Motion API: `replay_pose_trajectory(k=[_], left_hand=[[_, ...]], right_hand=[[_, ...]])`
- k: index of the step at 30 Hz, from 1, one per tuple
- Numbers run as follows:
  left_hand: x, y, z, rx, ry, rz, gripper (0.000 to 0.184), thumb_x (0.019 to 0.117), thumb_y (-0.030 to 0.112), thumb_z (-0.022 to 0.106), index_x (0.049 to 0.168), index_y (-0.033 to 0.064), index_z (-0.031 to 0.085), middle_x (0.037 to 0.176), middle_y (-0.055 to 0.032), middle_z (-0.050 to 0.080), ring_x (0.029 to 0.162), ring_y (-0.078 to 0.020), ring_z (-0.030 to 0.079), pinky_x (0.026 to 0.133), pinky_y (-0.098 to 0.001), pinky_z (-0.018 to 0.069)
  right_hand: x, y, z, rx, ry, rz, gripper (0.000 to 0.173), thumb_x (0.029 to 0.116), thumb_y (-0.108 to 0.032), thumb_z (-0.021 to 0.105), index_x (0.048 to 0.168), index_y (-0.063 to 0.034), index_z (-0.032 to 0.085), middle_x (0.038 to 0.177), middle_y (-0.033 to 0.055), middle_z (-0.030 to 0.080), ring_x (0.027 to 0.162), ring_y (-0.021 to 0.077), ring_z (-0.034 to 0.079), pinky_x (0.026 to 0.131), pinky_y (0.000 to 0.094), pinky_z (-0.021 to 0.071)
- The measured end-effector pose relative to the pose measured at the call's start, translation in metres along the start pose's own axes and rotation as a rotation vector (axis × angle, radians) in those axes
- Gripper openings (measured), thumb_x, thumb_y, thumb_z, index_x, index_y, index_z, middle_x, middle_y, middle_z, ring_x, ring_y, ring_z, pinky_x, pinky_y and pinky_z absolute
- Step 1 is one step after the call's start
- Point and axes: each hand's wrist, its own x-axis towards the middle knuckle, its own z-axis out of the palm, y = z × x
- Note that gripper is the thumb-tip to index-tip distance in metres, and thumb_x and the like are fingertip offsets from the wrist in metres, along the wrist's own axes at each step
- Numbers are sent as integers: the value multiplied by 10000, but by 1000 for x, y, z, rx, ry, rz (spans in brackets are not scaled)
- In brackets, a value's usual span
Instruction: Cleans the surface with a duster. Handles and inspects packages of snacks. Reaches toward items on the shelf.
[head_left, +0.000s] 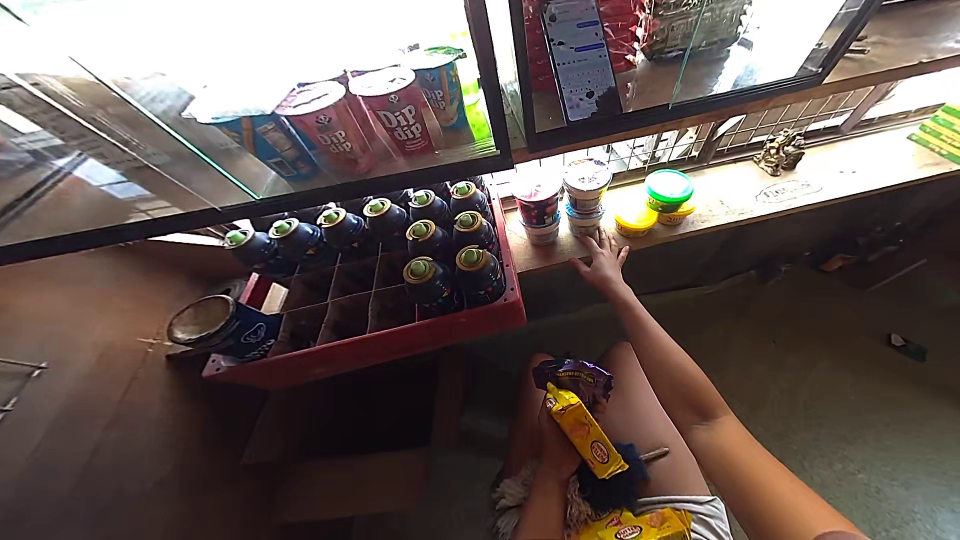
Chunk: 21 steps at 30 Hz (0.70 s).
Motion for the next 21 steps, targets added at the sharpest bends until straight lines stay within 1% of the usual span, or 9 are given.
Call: replay_pose_trajectory(k=[3,5,8,9,11,14,16,17,21], left_hand=[[1,1,3,-7,-15,-2,654,1005,651,353,1068,107,710,974,-163,746,869,-288,749,727,-431,630],[0,1,2,-12,-31,-13,636,997,650,388,1084,111,714,996,-172,748,884,-298,750,736,-430,630],[0,2,-1,13,-9,5,664,1017,639,304,1110,110,694,1000,-170,748,880,-297,751,732,-430,632],[0,2,-1,17,-15,11,670,1014,646,306,1129,116,699,1013,-168,748,898,-295,750,742,-434,633],[-2,2,2,26,-32,27,654,1010,649,343,1156,124,706,1028,-167,748,916,-291,749,755,-435,633],[-1,2,8,30,0,19,640,1018,635,311,1099,132,700,995,-143,753,885,-268,751,741,-414,630],[3,0,0,8,13,-32,673,1011,659,271,1064,126,679,975,-145,748,862,-272,747,730,-408,621],[4,-1,-3,-8,8,-51,698,992,688,305,1055,112,695,964,-163,752,845,-291,753,713,-416,627],[7,-1,-7,-24,4,-53,710,987,697,325,1093,94,685,978,-189,744,849,-318,751,705,-432,627]], right_hand=[[2,8,2,22,33,-34,622,970,-431,683,1526,-229,493,1689,164,222,1557,440,136,1155,778,7],[-5,15,0,95,124,-62,546,974,-397,679,1464,-185,566,1644,175,327,1530,443,225,1154,778,44],[-19,29,-12,236,361,-40,515,972,-319,659,1396,-35,591,1514,232,481,1426,438,411,1161,684,250],[-23,35,-19,312,437,-4,570,957,-272,676,1424,18,526,1505,265,467,1419,440,415,1172,628,298],[-21,55,-31,412,595,78,836,889,-224,767,1535,55,316,1584,299,325,1483,433,323,1212,542,310],[-1,88,-45,263,629,260,1327,749,-377,897,1625,4,-25,1679,298,35,1560,439,111,1260,539,155],[12,105,-51,103,537,367,1466,698,-555,890,1608,20,-106,1680,300,-33,1565,454,32,1253,576,78],[18,112,-52,56,495,398,1491,687,-614,871,1603,32,-114,1681,297,-48,1567,447,16,1251,580,62],[35,116,-51,35,427,425,1428,740,-633,826,1604,43,-88,1685,284,-60,1573,428,-31,1249,588,10]])
